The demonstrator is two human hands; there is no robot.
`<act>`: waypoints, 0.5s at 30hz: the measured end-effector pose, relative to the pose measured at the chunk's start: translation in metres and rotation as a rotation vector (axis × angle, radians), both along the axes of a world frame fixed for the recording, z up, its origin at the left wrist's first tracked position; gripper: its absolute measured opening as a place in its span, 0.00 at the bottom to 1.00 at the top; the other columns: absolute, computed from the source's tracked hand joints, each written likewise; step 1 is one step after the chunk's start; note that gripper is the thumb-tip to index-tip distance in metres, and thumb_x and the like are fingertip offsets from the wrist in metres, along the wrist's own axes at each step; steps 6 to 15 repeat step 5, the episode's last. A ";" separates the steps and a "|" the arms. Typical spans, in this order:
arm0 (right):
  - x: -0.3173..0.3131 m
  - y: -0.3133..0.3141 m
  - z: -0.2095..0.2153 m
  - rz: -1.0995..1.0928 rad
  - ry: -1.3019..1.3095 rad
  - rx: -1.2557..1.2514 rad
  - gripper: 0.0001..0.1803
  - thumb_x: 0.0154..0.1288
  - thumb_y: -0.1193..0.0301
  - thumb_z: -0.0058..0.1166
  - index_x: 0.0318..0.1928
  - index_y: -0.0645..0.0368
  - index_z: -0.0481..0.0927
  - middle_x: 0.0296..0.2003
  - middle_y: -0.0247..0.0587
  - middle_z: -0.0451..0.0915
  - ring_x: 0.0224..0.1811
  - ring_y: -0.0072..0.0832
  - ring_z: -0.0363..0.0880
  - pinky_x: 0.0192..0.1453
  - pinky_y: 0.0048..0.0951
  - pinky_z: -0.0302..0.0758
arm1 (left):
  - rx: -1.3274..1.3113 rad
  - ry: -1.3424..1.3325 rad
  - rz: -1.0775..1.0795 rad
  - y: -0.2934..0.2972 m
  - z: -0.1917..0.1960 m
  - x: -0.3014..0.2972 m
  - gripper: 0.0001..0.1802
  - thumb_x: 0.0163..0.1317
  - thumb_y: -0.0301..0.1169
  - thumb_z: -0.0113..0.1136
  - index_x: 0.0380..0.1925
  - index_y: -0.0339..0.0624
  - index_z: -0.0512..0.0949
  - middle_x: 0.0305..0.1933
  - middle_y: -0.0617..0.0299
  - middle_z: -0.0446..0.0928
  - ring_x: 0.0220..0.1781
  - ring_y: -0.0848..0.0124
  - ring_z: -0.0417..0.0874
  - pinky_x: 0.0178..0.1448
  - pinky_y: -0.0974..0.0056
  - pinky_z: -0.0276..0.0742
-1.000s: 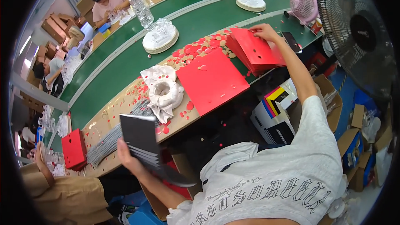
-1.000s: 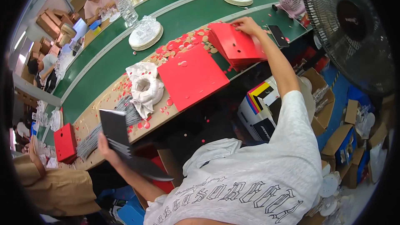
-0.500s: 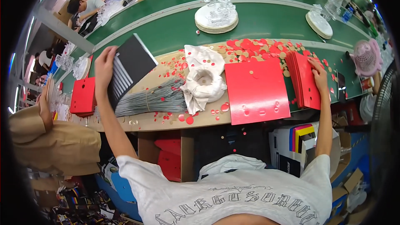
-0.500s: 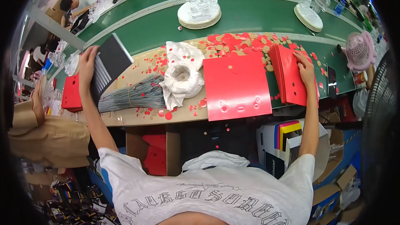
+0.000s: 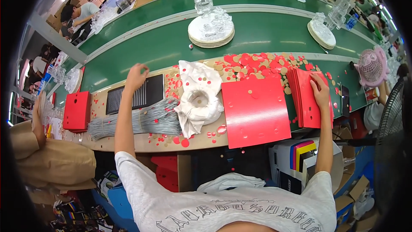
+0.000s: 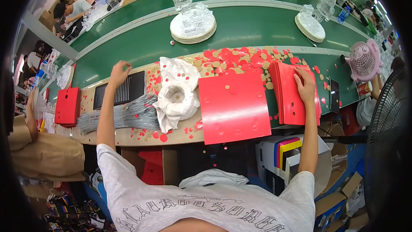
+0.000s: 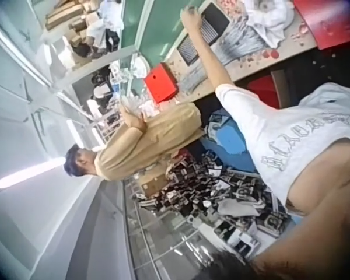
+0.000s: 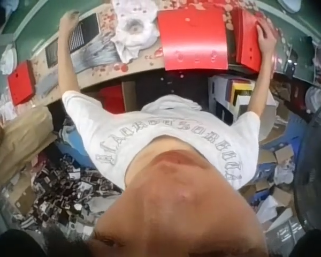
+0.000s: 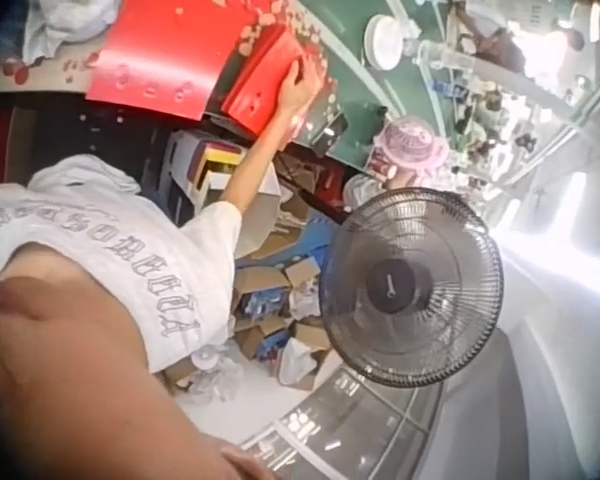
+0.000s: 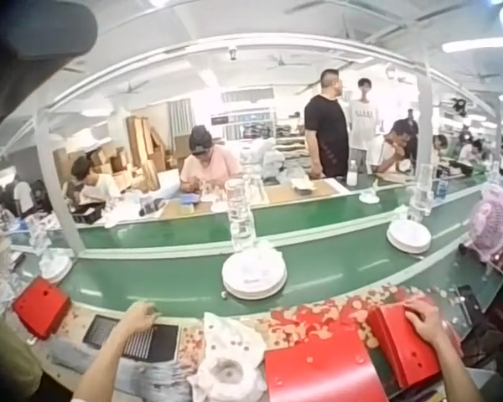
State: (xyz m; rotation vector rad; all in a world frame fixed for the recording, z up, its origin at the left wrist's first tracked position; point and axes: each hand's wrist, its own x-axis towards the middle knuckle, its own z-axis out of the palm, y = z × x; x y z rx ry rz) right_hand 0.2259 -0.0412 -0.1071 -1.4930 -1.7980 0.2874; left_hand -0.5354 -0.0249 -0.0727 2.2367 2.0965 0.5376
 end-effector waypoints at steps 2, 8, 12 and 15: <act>-0.002 -0.002 0.000 -0.007 -0.013 0.017 0.16 0.70 0.71 0.58 0.56 0.62 0.83 0.57 0.49 0.82 0.63 0.39 0.79 0.68 0.33 0.72 | 0.040 -0.108 -0.078 0.026 0.023 0.019 0.11 0.62 0.34 0.63 0.40 0.39 0.82 0.50 0.46 0.81 0.55 0.49 0.80 0.64 0.52 0.73; -0.003 0.000 -0.004 -0.027 -0.120 0.060 0.16 0.70 0.70 0.59 0.56 0.61 0.83 0.57 0.50 0.82 0.63 0.40 0.79 0.70 0.36 0.71 | 0.205 -0.236 -0.138 0.078 0.059 0.064 0.20 0.67 0.39 0.63 0.55 0.42 0.78 0.58 0.47 0.80 0.63 0.55 0.79 0.70 0.54 0.70; -0.003 0.000 -0.004 -0.027 -0.120 0.060 0.16 0.70 0.70 0.59 0.56 0.61 0.83 0.57 0.50 0.82 0.63 0.40 0.79 0.70 0.36 0.71 | 0.205 -0.236 -0.138 0.078 0.059 0.064 0.20 0.67 0.39 0.63 0.55 0.42 0.78 0.58 0.47 0.80 0.63 0.55 0.79 0.70 0.54 0.70; -0.003 0.000 -0.004 -0.027 -0.120 0.060 0.16 0.70 0.70 0.59 0.56 0.61 0.83 0.57 0.50 0.82 0.63 0.40 0.79 0.70 0.36 0.71 | 0.205 -0.236 -0.138 0.078 0.059 0.064 0.20 0.67 0.39 0.63 0.55 0.42 0.78 0.58 0.47 0.80 0.63 0.55 0.79 0.70 0.54 0.70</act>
